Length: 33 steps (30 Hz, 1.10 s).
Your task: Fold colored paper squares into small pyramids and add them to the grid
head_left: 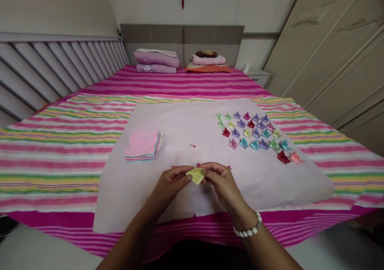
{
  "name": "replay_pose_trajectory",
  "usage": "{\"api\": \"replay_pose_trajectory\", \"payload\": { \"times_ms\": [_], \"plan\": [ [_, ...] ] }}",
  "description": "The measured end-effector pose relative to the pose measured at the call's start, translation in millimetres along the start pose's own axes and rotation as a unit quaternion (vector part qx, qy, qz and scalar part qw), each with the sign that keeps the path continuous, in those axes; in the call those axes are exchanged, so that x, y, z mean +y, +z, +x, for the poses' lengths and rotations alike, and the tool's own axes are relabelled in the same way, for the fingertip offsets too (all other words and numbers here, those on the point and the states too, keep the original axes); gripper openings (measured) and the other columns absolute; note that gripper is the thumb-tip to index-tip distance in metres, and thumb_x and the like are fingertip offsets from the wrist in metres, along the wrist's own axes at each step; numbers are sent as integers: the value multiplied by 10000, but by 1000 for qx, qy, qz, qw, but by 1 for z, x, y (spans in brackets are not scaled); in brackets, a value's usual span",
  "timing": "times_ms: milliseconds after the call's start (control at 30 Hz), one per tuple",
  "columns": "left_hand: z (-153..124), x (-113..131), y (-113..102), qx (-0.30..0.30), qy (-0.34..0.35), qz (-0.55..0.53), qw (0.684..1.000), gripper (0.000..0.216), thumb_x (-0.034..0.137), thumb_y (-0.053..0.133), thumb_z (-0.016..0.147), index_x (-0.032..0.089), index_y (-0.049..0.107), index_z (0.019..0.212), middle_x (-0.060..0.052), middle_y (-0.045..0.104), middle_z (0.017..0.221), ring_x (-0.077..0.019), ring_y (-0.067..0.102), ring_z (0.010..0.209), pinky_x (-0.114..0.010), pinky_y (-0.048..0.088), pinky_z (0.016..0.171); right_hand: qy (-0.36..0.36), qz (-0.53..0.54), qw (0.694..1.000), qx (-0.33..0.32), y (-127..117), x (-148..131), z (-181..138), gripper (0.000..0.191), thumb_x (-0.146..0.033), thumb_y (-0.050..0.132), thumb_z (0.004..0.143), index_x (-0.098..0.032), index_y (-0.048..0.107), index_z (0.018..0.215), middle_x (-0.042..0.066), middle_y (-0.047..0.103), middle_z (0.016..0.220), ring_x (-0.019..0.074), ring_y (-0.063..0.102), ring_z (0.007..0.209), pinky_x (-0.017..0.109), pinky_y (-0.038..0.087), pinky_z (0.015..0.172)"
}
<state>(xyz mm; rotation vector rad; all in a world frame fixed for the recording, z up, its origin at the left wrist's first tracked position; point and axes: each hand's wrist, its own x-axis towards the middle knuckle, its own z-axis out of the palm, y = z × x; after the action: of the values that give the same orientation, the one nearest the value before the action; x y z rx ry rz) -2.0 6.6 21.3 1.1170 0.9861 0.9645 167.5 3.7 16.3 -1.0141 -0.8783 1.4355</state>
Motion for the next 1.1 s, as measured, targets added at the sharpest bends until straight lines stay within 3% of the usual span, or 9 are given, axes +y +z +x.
{"api": "replay_pose_trajectory", "payload": {
  "times_ms": [133, 367, 500, 667, 933, 1100],
  "plan": [
    [0, -2, -1, -41, 7, -58, 997, 510, 162, 842, 537, 175, 706, 1029, -73, 743, 1012, -229, 672, 982, -362, 499, 910, 15, 30, 999, 4, -1, -3, 0, 111, -225, 740, 646, -159, 762, 733, 32, 718, 650, 109, 568, 540, 242, 450, 572],
    [-3, 9, 6, 56, 40, 26, 997, 156, 256, 771, 659, 155, 748, 775, -21, 715, 730, -144, 630, 724, -250, 490, 707, 37, 59, 996, -54, 2, -7, -5, 207, -327, 772, 689, -158, 759, 808, 32, 697, 616, 122, 598, 572, 241, 454, 584],
    [-5, 7, 4, 70, 23, 20, 997, 156, 308, 751, 687, 162, 737, 741, 7, 651, 637, -113, 561, 640, -226, 441, 640, 27, 32, 996, -75, 2, -4, -6, 298, -319, 839, 610, -175, 743, 852, -15, 650, 584, 96, 548, 502, 219, 414, 512],
    [-7, 4, 6, 72, 24, -2, 997, 184, 337, 743, 699, 158, 703, 685, 36, 551, 577, -90, 473, 602, -204, 376, 591, 35, -14, 995, -89, 4, 4, -6, 248, -346, 847, 597, -157, 711, 680, -30, 602, 490, 81, 512, 454, 204, 389, 487],
    [-6, 20, 10, 0, 11, -2, 1000, 295, 354, 743, 694, 171, 729, 925, -28, 710, 793, -156, 600, 750, -264, 453, 720, 16, -24, 997, -68, 8, 7, -8, 261, -355, 832, 614, -160, 662, 580, -15, 640, 530, 73, 492, 433, 205, 382, 469],
    [1, 24, 14, 45, 37, 49, 997, 246, 401, 720, 717, 156, 715, 743, 6, 645, 609, -123, 545, 585, -240, 410, 573, 27, -15, 996, -83, 13, 10, -13, 259, -368, 825, 619, -158, 675, 609, -10, 650, 556, 82, 510, 447, 215, 391, 477]
  ]
}}
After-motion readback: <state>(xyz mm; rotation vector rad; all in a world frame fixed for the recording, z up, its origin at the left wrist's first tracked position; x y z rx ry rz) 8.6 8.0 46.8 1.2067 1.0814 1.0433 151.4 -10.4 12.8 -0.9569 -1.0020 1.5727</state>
